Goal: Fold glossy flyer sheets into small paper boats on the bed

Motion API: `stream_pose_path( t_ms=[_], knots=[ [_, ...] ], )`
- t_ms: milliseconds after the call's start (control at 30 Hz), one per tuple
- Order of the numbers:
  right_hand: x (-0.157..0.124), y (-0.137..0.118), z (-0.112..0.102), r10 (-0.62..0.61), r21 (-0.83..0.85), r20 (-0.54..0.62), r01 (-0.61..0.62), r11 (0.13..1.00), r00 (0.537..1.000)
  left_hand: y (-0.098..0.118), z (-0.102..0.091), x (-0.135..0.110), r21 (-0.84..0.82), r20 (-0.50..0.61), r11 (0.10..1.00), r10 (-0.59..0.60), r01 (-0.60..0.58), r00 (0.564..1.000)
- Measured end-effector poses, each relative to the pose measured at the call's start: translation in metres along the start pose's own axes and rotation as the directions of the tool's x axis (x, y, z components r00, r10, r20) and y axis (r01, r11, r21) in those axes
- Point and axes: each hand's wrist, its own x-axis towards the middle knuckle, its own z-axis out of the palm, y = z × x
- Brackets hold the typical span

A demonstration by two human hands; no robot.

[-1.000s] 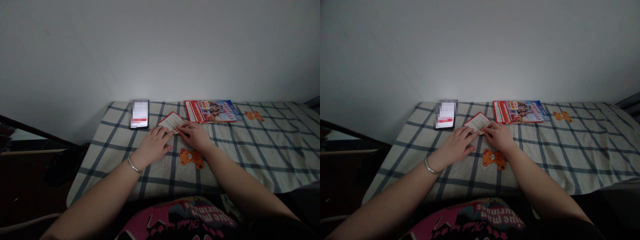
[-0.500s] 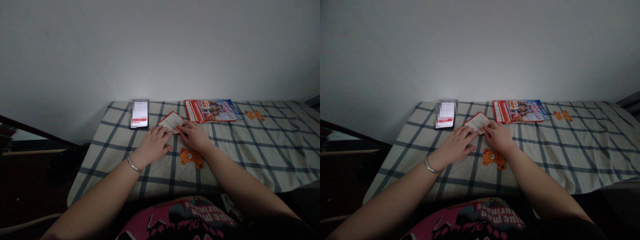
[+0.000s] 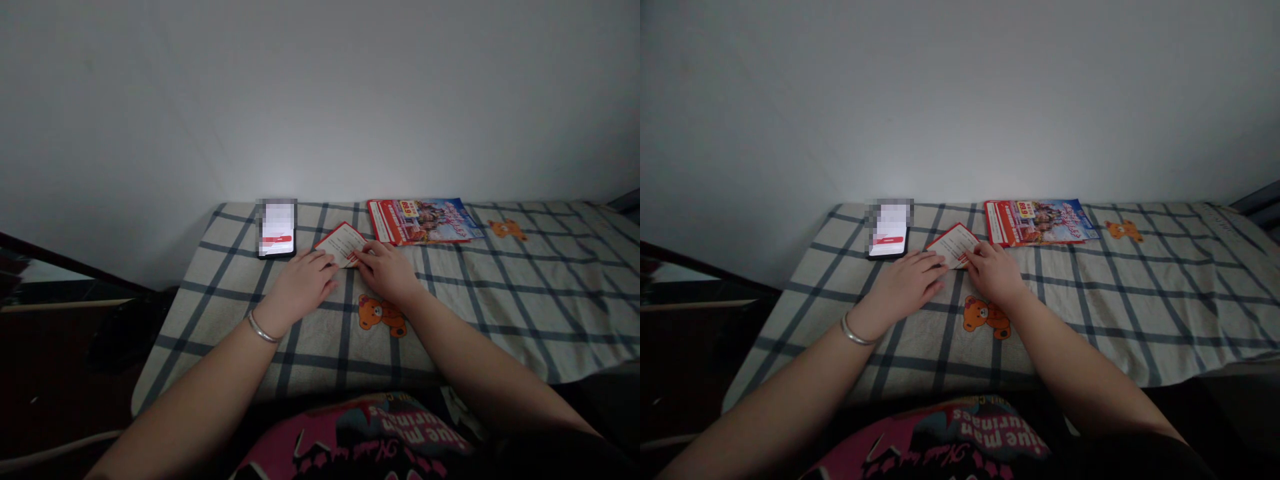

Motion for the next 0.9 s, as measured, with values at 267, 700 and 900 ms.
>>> stream_pose_path(
  t_ms=[267, 700, 900],
  knots=[
    [0.001, 0.003, 0.001, -0.017, 0.051, -0.019, 0.018, 0.999, 1.0, 0.0, 0.02, 0.001, -0.051, -0.01, 0.996, 0.077, -0.078, 0.997],
    [-0.006, 0.015, 0.009, -0.215, 0.119, -0.174, 0.237, 0.964, 0.961, 0.005, 0.013, 0.002, -0.045, 0.012, 0.998, 0.049, -0.048, 0.999],
    [-0.01, 0.013, 0.007, -0.289, 0.133, -0.159, 0.311, 0.941, 0.944, 0.003, 0.013, 0.002, -0.088, 0.022, 0.995, 0.04, -0.038, 0.999]
  ],
)
